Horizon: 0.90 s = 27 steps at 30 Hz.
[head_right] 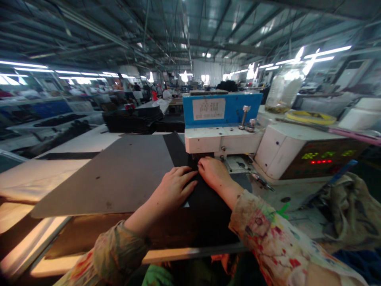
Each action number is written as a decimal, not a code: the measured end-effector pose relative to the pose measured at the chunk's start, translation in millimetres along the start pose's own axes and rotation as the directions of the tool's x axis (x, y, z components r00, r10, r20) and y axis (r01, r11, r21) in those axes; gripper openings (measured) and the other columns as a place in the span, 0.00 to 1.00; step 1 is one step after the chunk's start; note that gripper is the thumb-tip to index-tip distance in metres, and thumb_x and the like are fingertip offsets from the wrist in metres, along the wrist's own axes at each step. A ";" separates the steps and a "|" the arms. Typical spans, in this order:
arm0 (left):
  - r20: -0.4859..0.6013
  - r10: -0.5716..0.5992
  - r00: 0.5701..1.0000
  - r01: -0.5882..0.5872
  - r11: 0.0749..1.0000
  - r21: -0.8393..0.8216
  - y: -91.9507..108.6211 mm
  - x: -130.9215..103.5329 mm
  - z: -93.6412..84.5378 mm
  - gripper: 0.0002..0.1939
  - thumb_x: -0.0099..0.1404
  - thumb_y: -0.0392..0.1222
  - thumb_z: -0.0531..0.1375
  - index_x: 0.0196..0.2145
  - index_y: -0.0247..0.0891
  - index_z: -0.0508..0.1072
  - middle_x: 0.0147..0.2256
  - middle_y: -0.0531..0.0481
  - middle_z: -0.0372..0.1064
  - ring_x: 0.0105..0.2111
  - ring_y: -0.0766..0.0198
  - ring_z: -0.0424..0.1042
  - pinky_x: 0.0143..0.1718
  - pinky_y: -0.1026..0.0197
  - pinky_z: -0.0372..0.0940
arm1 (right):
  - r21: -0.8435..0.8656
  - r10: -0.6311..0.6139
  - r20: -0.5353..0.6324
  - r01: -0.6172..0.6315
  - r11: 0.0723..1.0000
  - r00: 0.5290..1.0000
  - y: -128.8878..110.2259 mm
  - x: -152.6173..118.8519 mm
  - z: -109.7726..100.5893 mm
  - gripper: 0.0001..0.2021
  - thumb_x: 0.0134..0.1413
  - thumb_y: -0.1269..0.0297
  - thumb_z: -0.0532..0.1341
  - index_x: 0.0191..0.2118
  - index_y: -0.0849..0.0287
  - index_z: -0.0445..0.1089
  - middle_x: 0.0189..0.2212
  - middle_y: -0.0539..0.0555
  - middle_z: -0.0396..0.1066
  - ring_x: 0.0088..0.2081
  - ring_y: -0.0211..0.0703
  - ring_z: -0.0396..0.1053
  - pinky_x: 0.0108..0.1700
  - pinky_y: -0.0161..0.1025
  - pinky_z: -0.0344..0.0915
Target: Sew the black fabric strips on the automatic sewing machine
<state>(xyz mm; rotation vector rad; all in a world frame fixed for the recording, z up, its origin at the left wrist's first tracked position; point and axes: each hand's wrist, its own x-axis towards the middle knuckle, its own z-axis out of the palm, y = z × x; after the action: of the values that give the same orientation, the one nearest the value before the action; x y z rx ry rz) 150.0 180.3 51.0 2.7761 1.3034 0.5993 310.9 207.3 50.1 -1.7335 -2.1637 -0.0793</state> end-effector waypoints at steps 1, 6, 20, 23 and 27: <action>-0.001 -0.002 1.000 0.002 1.000 0.001 0.1 -0.2 0.1 0.18 0.64 0.48 0.46 0.48 0.42 0.65 0.46 0.49 0.61 0.45 0.59 0.59 0.47 0.58 0.56 | 0.000 -0.003 0.000 0.003 1.000 1.000 0.3 0.1 0.4 0.10 0.54 0.65 0.50 0.34 0.59 0.69 0.33 0.52 0.69 0.35 0.39 0.65 0.35 0.34 0.55; 0.005 -0.004 1.000 0.004 1.000 0.005 0.5 -0.2 -0.1 0.18 0.64 0.48 0.46 0.48 0.43 0.65 0.46 0.50 0.61 0.45 0.59 0.59 0.47 0.57 0.56 | -0.002 -0.008 0.000 0.008 1.000 1.000 0.1 -0.3 -0.2 0.11 0.54 0.66 0.50 0.35 0.59 0.69 0.34 0.53 0.68 0.36 0.39 0.65 0.36 0.33 0.55; 0.008 0.000 1.000 0.000 1.000 0.010 0.4 0.5 -0.3 0.18 0.64 0.49 0.46 0.48 0.43 0.65 0.47 0.50 0.61 0.45 0.59 0.59 0.46 0.57 0.56 | 0.009 -0.011 0.007 0.011 1.000 1.000 0.7 0.4 -1.3 0.10 0.54 0.66 0.50 0.34 0.59 0.68 0.32 0.52 0.68 0.36 0.39 0.65 0.36 0.33 0.55; 0.007 -0.004 1.000 0.004 1.000 0.005 0.0 0.4 -0.5 0.18 0.64 0.48 0.46 0.48 0.43 0.65 0.47 0.50 0.61 0.45 0.59 0.59 0.47 0.57 0.56 | 0.009 -0.011 0.005 0.011 1.000 1.000 0.1 0.5 -1.1 0.10 0.54 0.66 0.50 0.34 0.59 0.68 0.32 0.52 0.68 0.36 0.39 0.65 0.36 0.33 0.55; 0.015 -0.004 1.000 0.004 1.000 -0.002 -0.8 0.9 0.7 0.18 0.64 0.48 0.46 0.48 0.44 0.65 0.47 0.50 0.61 0.45 0.59 0.59 0.47 0.57 0.56 | 0.007 -0.012 0.008 0.012 1.000 1.000 0.3 0.6 -0.1 0.10 0.54 0.66 0.50 0.33 0.60 0.68 0.32 0.52 0.68 0.35 0.39 0.65 0.35 0.33 0.54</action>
<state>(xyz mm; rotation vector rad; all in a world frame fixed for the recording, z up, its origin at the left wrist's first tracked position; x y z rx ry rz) 150.2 181.5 50.6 2.7699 1.3045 0.5781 311.1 207.9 50.4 -1.7198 -2.1775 -0.0685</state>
